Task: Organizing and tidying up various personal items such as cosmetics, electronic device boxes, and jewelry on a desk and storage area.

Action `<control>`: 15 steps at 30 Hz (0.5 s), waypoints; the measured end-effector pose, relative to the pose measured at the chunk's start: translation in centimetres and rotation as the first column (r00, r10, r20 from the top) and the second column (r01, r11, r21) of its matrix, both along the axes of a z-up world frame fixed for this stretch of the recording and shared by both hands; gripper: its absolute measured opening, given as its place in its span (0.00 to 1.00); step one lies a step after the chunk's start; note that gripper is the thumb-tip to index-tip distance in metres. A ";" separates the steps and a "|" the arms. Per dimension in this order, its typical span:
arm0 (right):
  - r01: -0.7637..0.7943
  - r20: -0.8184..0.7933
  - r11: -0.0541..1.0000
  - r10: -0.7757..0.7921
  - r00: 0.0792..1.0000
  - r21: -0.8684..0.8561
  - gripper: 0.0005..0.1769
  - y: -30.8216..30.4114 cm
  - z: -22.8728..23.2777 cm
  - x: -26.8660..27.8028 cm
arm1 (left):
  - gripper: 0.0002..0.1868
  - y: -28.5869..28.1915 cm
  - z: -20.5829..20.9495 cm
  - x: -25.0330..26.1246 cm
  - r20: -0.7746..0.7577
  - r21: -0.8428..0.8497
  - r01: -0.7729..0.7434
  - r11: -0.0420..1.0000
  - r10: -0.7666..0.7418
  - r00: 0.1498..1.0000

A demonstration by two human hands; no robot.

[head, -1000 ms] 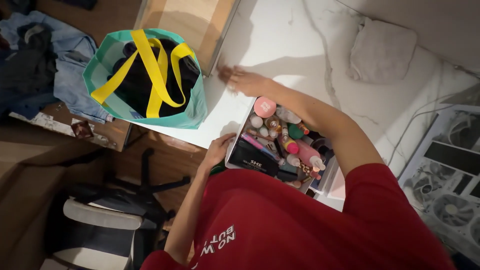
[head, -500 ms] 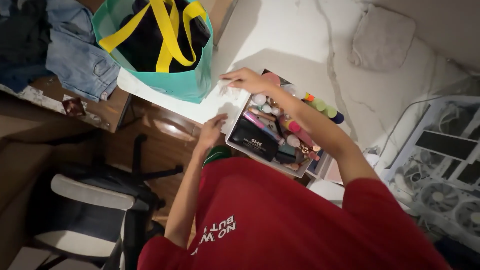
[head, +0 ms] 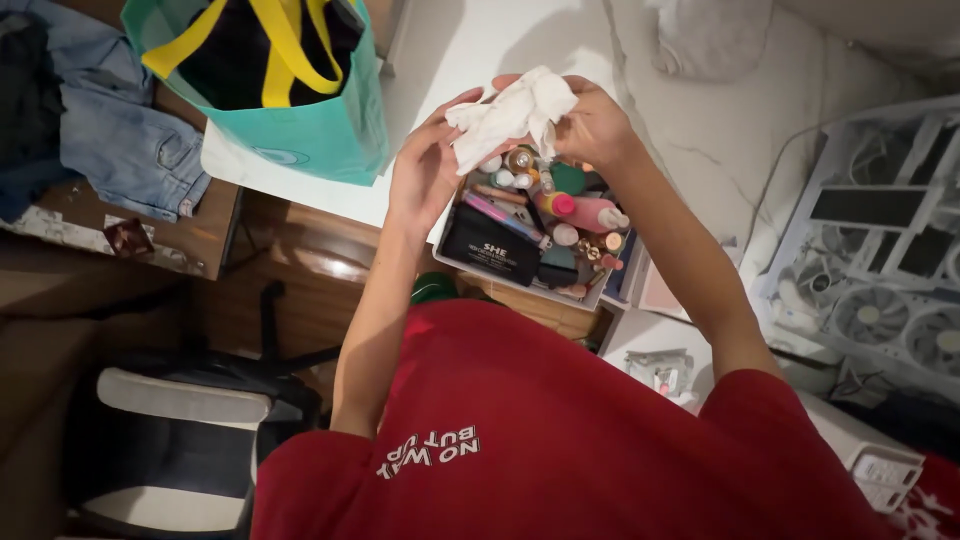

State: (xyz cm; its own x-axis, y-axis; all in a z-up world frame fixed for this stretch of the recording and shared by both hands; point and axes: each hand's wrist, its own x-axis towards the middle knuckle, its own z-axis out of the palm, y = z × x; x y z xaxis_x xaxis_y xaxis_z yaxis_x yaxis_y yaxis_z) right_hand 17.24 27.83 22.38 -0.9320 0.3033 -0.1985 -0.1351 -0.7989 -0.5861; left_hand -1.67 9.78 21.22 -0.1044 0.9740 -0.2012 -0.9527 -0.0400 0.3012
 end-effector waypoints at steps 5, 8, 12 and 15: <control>0.068 -0.030 0.973 -0.076 0.997 -0.220 0.29 -0.2 -0.4 3.7 | 0.27 1.3 1.8 1.9 -0.062 0.075 0.117 0.990 -0.112 0.992; 0.174 0.240 0.880 -0.303 0.922 0.443 0.28 0.7 -2.8 9.3 | 0.26 1.5 -0.3 2.5 -0.209 0.022 0.175 0.984 -0.166 0.964; 0.610 0.049 0.791 -0.612 0.789 0.053 0.26 1.0 -6.5 22.4 | 0.23 1.2 -2.8 2.7 -0.636 -0.225 0.065 0.972 -0.197 0.746; 0.785 0.071 0.609 -0.793 0.605 0.117 0.21 -1.7 -6.6 32.2 | 0.20 0.8 -8.0 1.0 -0.780 -0.268 -0.013 0.963 -0.209 0.590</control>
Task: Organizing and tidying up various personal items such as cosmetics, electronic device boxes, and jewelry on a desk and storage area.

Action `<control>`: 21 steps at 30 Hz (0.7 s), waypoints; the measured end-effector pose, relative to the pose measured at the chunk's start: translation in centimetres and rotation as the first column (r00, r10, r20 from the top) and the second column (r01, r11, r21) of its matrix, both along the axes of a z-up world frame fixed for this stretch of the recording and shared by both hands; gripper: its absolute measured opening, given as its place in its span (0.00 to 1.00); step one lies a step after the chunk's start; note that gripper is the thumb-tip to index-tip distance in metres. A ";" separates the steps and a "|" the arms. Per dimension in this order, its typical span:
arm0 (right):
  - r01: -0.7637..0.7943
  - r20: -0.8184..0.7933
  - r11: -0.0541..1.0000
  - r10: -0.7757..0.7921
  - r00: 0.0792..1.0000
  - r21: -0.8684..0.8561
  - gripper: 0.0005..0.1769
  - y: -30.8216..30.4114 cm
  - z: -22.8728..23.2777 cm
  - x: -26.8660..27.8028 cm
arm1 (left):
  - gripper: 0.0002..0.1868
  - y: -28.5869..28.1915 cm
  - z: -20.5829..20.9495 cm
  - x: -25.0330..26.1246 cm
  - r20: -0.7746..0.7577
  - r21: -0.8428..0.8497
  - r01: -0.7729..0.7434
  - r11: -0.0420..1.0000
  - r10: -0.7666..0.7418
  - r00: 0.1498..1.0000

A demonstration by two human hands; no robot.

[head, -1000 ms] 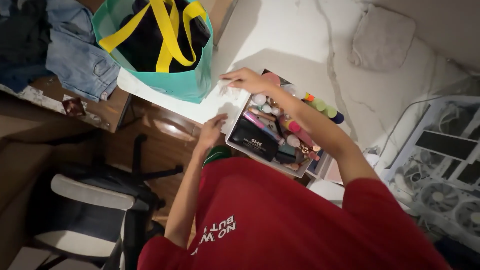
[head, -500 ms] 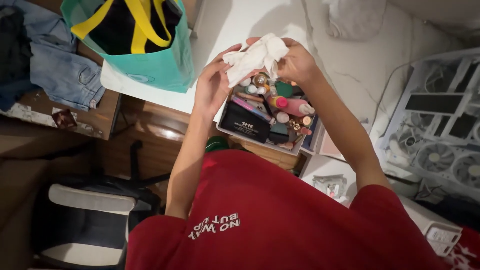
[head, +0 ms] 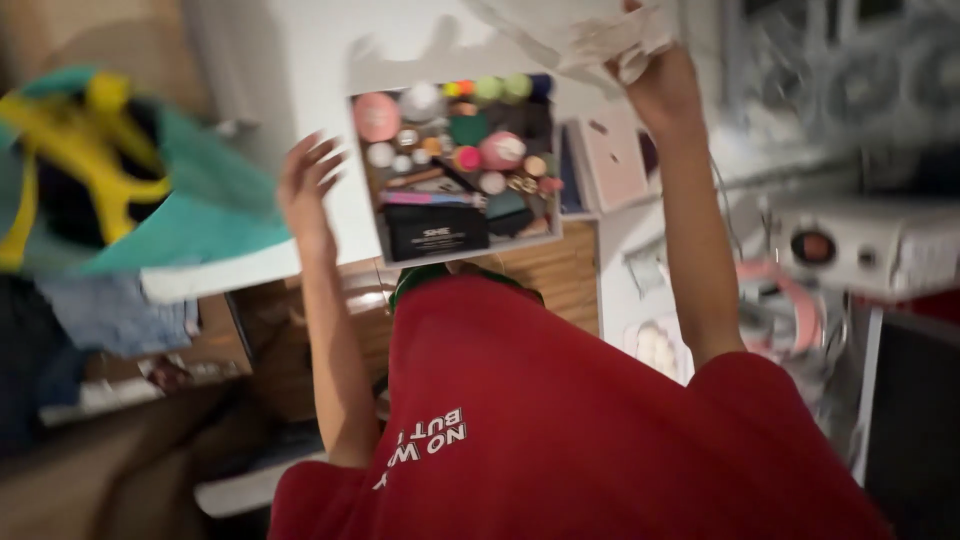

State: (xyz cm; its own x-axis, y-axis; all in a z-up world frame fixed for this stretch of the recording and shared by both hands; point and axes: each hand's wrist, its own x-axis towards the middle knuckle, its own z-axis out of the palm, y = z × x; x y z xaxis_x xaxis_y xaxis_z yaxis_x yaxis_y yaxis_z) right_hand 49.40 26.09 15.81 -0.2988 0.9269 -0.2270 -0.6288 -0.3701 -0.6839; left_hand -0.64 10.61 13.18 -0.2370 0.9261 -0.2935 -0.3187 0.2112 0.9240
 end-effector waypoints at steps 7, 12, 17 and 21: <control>0.479 0.385 0.875 -0.467 0.796 0.072 0.15 -9.8 -7.6 19.6 | 0.21 -1.6 -12.5 -1.6 -0.399 -0.352 0.037 0.935 -0.185 0.898; 0.622 0.773 0.783 -0.400 0.492 0.010 0.16 -10.7 -9.8 19.2 | 0.27 -1.7 -14.5 0.8 -0.196 -0.484 0.178 0.857 -0.304 0.932; -0.108 0.672 0.780 -0.593 -0.443 0.617 0.19 -11.3 -15.0 18.3 | 0.30 -2.2 -12.0 1.5 -0.198 -0.438 0.189 0.879 -0.299 0.934; -0.058 0.948 0.947 -0.318 -0.030 0.316 0.14 -14.3 -6.0 5.1 | 0.28 -2.5 -7.5 3.2 -0.289 -0.591 0.210 0.779 -0.448 0.846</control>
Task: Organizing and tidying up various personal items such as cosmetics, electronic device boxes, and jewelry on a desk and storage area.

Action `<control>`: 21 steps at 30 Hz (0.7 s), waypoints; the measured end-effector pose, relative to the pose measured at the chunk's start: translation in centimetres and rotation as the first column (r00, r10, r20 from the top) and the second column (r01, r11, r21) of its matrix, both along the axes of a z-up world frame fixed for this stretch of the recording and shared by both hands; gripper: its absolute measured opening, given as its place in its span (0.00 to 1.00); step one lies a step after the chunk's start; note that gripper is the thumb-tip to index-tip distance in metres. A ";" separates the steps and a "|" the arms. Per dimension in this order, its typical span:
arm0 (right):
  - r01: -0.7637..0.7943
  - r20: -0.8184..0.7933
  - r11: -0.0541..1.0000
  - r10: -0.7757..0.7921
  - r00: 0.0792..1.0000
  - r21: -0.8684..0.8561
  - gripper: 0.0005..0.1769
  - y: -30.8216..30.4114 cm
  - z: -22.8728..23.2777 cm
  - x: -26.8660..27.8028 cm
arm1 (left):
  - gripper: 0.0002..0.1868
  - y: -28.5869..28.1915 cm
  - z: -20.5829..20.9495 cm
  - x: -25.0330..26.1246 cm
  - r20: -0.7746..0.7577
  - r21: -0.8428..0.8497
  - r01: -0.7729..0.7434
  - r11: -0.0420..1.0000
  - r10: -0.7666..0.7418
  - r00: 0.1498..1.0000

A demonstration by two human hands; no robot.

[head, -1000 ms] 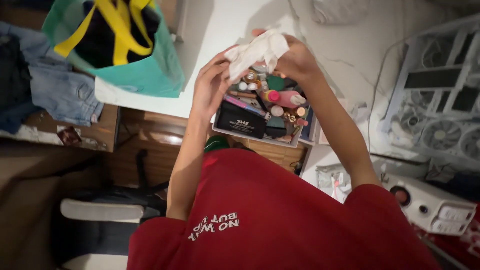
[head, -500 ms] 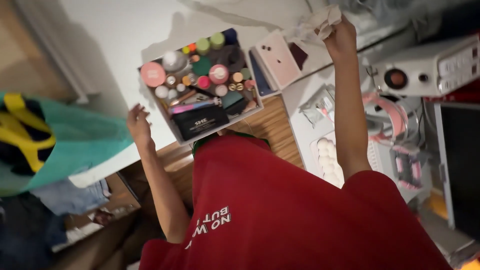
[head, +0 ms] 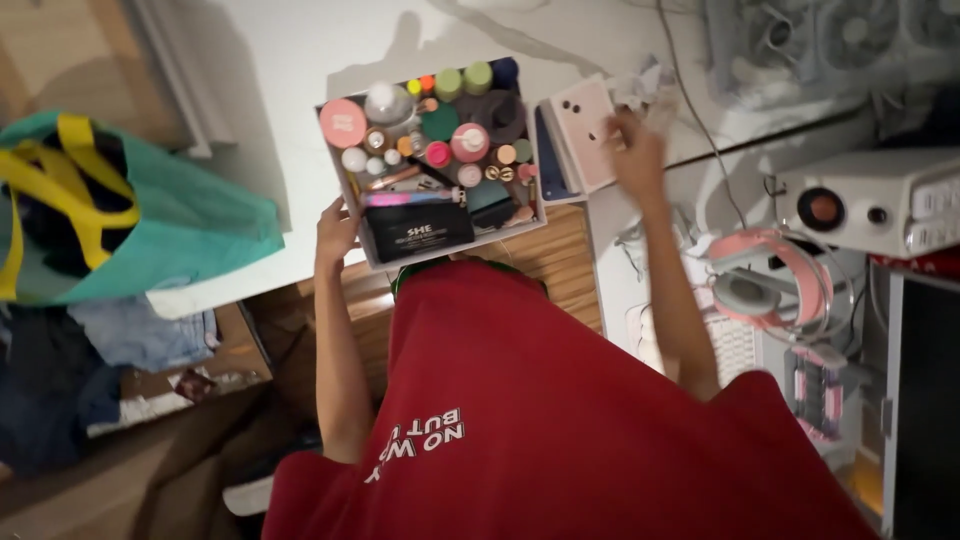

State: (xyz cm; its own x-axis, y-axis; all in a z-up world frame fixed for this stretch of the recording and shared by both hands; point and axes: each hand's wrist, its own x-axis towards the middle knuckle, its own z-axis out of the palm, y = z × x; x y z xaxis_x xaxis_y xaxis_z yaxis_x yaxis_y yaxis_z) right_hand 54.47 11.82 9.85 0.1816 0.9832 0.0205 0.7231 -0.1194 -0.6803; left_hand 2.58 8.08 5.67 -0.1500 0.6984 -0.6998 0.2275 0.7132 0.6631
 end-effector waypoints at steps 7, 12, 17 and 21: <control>-0.144 0.093 0.987 0.151 0.984 -0.075 0.17 1.9 -3.7 -10.6 | 0.16 -2.9 -13.0 -1.5 -0.600 0.295 0.299 0.908 -0.068 0.797; -0.118 0.123 0.984 0.134 0.983 -0.133 0.17 4.8 -10.8 -10.0 | 0.18 -2.5 -7.2 -0.1 -0.546 0.257 0.189 0.948 -0.019 0.838; -0.125 0.060 0.951 0.148 0.987 -0.283 0.17 5.7 -7.4 -9.8 | 0.26 -1.1 -7.0 -0.3 -0.500 0.353 0.249 0.902 -0.042 0.865; -0.135 -0.140 0.793 0.064 0.988 -0.594 0.19 6.6 -5.8 -10.9 | 0.20 0.5 -8.7 -1.9 -0.442 0.188 0.291 0.938 -0.184 0.878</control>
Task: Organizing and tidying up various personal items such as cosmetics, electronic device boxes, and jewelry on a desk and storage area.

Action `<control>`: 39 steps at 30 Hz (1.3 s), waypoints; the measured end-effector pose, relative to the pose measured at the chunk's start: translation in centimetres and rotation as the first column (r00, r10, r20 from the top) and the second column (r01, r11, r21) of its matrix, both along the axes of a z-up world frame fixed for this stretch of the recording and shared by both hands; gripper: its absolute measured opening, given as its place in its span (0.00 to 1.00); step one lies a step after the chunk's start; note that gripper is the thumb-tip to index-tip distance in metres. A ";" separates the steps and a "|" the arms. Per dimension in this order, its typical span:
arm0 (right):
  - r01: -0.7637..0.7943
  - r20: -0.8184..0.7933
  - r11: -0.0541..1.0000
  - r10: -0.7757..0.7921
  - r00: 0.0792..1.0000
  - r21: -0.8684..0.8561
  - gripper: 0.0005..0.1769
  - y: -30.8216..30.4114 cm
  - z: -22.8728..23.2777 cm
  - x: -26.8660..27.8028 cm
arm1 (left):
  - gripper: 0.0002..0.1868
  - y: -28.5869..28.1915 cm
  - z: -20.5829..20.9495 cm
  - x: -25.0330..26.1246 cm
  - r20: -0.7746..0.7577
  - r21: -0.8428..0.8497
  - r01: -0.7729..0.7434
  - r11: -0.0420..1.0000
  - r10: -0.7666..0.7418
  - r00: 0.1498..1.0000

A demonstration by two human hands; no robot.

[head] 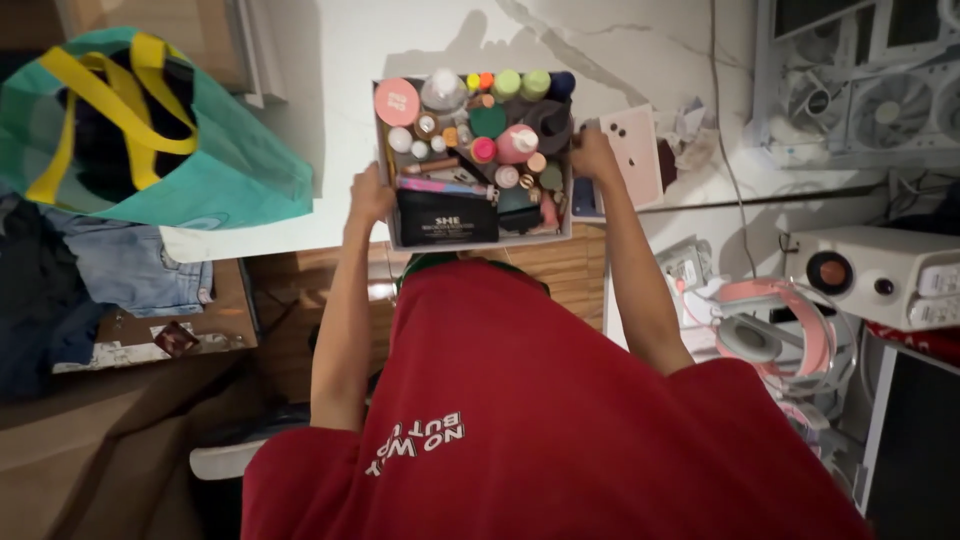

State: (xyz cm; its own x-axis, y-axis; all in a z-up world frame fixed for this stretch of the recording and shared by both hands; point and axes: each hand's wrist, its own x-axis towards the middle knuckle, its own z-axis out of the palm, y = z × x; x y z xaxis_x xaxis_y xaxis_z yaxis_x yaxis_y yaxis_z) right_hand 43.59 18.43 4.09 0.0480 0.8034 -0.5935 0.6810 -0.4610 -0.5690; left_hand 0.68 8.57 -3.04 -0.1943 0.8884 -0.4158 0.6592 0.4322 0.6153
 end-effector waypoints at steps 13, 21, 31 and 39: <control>-0.086 0.086 0.989 0.076 0.993 0.124 0.13 0.9 -0.4 -1.0 | 0.14 2.2 2.9 -2.5 0.005 0.063 0.058 0.996 -0.059 0.998; -0.190 0.032 0.867 0.197 0.980 0.460 0.13 8.1 0.2 -4.6 | 0.16 8.8 8.5 -6.5 0.039 0.156 0.009 0.988 -0.015 0.999; -0.082 -0.119 0.927 0.134 0.984 0.366 0.09 21.9 3.4 -9.6 | 0.11 23.3 1.6 -11.2 -0.246 0.341 0.019 0.940 0.070 0.967; -0.017 -0.136 0.938 0.068 0.988 0.347 0.08 29.9 0.3 -11.4 | 0.12 33.5 -2.1 -12.1 -0.293 0.321 -0.053 0.946 0.152 0.944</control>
